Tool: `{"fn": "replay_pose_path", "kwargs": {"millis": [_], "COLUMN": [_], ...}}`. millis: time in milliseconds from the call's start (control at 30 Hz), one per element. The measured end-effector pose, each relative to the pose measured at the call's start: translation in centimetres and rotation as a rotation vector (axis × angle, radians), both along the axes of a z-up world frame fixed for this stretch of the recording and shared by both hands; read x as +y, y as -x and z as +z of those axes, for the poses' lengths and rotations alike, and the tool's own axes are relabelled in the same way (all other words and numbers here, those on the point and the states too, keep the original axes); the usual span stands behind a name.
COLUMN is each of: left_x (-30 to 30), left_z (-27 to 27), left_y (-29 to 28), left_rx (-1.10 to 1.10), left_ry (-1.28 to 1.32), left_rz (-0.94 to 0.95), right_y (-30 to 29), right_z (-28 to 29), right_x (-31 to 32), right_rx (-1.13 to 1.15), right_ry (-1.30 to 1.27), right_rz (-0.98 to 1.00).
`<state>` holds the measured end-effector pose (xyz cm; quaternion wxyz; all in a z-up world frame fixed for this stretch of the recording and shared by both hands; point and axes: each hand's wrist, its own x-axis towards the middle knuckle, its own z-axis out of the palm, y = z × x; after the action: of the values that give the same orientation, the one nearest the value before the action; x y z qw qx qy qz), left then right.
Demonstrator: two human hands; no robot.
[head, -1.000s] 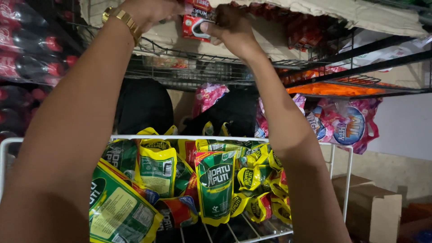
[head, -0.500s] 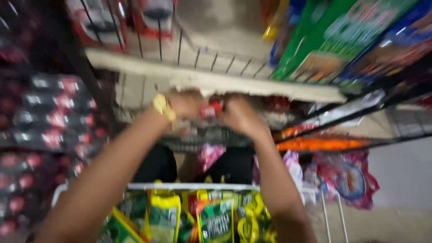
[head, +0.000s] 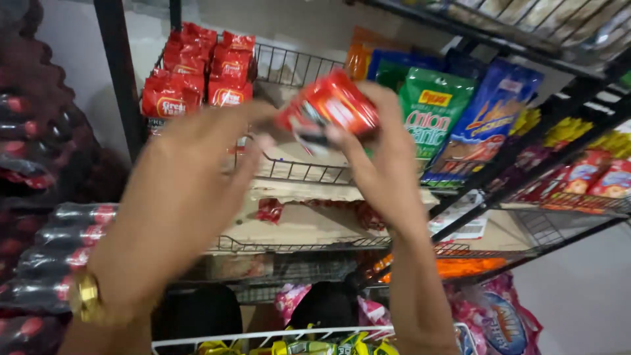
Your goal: The person stocks various grocery products, including coffee packets and vinegar pouches, onto metal retail shelves.
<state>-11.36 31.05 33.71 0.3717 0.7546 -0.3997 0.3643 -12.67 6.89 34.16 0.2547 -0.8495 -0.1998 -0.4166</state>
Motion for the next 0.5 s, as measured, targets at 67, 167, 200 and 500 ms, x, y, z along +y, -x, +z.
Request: {"fn": "replay_pose_path", "kwargs": {"millis": [67,167,200,500], "left_x": [0.8,1.3,1.3,0.9], "left_z": [-0.2,-1.3,-2.0,-5.3], "left_y": [-1.8,-4.7,-5.5,-10.1], "left_rx": [-0.032,0.036,0.031,-0.071], "left_ry": [0.078,0.104,0.110,-0.001], "left_rz": [0.041,0.075,0.075,0.182], "right_y": [-3.7,-9.8,-10.1,-14.7], "right_z": [0.6,-2.3,-2.3,-5.7], "right_x": [0.8,0.1,1.0,3.8], "right_rx": [0.270,0.219,0.214,0.429], "right_ry": [-0.269,-0.112,-0.105,-0.039], "right_rz": [0.170,0.202,0.202,0.398]}}
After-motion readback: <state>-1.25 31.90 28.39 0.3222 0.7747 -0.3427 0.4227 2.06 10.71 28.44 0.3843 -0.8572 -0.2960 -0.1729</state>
